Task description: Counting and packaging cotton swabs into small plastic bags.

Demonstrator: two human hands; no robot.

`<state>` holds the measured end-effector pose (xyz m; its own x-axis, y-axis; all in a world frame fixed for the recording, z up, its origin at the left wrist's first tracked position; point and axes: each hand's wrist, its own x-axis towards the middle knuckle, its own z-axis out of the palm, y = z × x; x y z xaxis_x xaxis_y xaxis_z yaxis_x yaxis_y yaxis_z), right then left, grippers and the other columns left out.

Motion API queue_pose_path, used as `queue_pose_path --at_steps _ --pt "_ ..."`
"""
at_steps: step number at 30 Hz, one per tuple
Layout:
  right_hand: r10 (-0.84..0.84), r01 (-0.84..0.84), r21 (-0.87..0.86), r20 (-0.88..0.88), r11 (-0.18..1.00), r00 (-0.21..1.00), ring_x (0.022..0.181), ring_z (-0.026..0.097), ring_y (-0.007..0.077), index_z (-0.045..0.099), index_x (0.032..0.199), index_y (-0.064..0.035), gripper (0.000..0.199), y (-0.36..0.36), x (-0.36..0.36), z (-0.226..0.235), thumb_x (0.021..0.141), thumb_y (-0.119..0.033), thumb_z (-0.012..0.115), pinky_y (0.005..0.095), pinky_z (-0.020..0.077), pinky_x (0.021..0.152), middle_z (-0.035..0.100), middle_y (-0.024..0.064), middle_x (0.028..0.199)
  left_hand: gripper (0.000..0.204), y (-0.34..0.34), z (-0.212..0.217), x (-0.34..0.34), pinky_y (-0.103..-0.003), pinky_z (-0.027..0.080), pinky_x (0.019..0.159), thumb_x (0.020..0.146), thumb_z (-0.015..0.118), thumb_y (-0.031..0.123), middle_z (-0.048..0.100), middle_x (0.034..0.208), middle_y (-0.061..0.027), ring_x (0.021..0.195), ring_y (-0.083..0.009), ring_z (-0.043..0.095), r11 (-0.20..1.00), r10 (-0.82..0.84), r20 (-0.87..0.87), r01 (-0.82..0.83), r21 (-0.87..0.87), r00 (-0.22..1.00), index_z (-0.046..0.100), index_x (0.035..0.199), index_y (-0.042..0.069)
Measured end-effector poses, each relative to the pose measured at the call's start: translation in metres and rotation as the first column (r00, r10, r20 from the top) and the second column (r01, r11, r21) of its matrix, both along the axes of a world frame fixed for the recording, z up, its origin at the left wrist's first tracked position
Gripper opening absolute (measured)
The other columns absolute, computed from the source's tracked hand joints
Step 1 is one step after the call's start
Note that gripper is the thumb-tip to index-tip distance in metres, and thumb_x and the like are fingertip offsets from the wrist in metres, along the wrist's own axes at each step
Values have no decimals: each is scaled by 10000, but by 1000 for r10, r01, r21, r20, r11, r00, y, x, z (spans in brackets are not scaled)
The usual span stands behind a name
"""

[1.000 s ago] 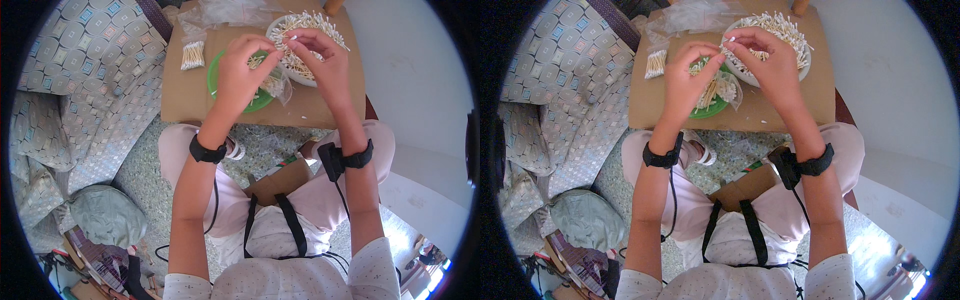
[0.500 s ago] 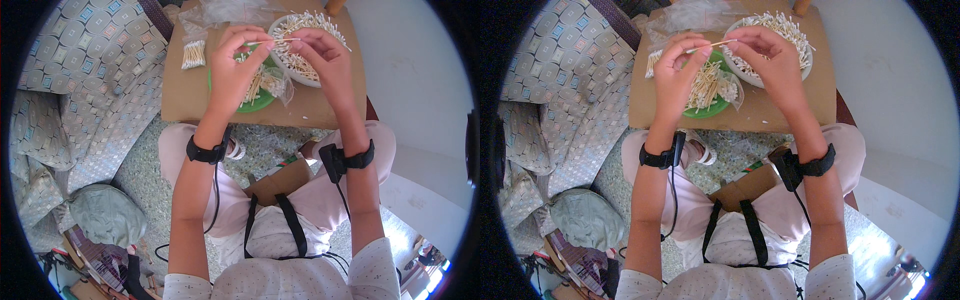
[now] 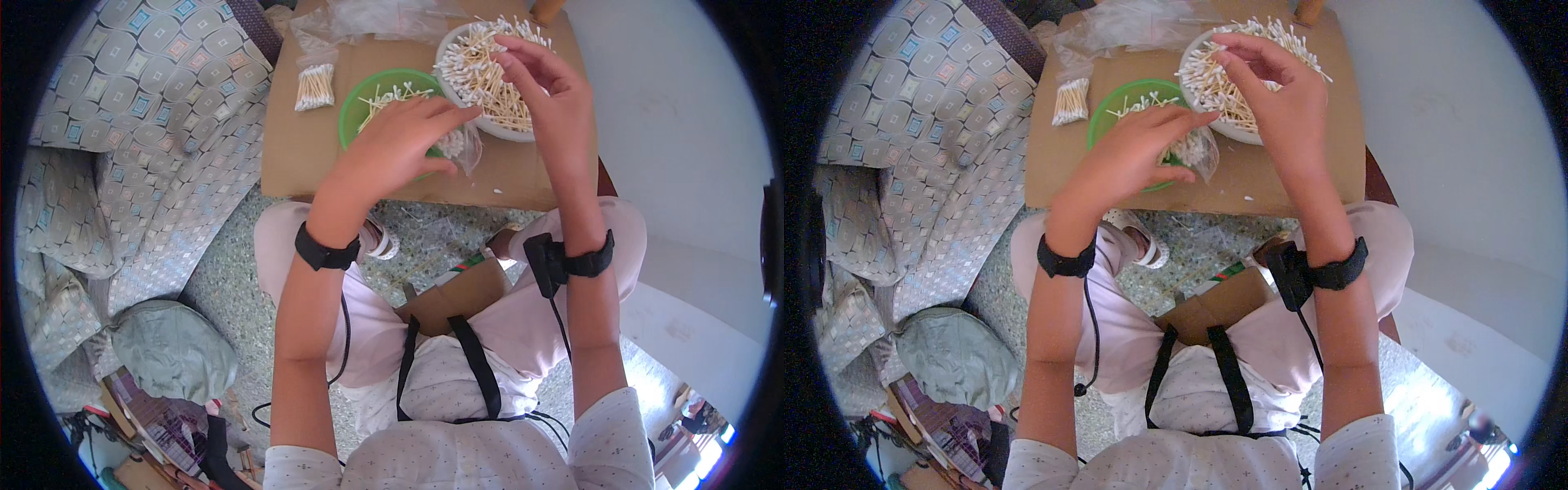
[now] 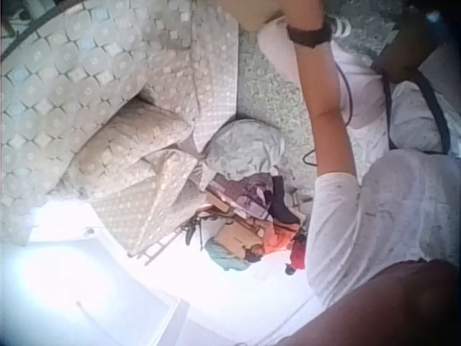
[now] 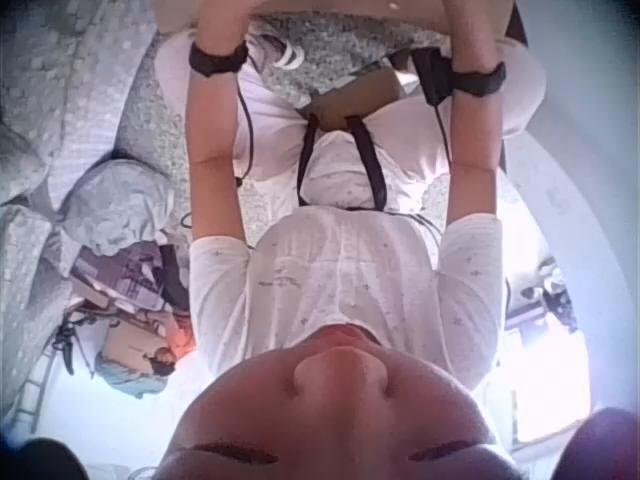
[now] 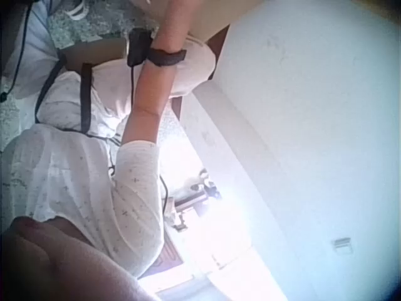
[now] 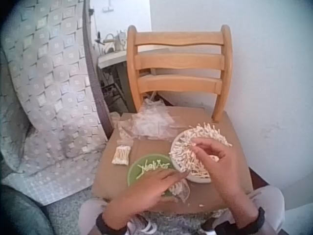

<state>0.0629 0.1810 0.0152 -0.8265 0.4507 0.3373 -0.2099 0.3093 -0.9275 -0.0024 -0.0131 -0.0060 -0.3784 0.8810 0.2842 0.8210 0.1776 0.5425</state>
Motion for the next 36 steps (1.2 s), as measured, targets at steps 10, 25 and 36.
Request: queue_pose_path --at_steps 10,25,36 --pt "9 -1 304 -25 953 1000 765 642 97 748 1074 -83 218 -5 6 3 862 -133 731 251 523 741 744 57 929 470 7 -4 -12 -420 497 796 769 741 303 664 1004 -112 938 -320 627 979 176 -206 -148 143 963 647 1177 90" --pt "86 -138 426 140 894 986 763 709 216 724 983 -91 167 -7 1 -20 859 -201 717 304 541 692 731 78 847 419 5 -5 -10 -411 515 781 814 721 351 690 1013 -122 925 -320 652 960 276 -221 -259 106 935 670 1104 52" --pt "123 -193 353 211 915 970 763 705 186 717 967 -81 169 3 0 -25 850 -203 716 302 537 692 723 68 834 398 10 -9 -9 -412 526 735 842 705 366 696 996 -134 865 -331 663 947 321 -149 -312 79 935 701 1047 25"
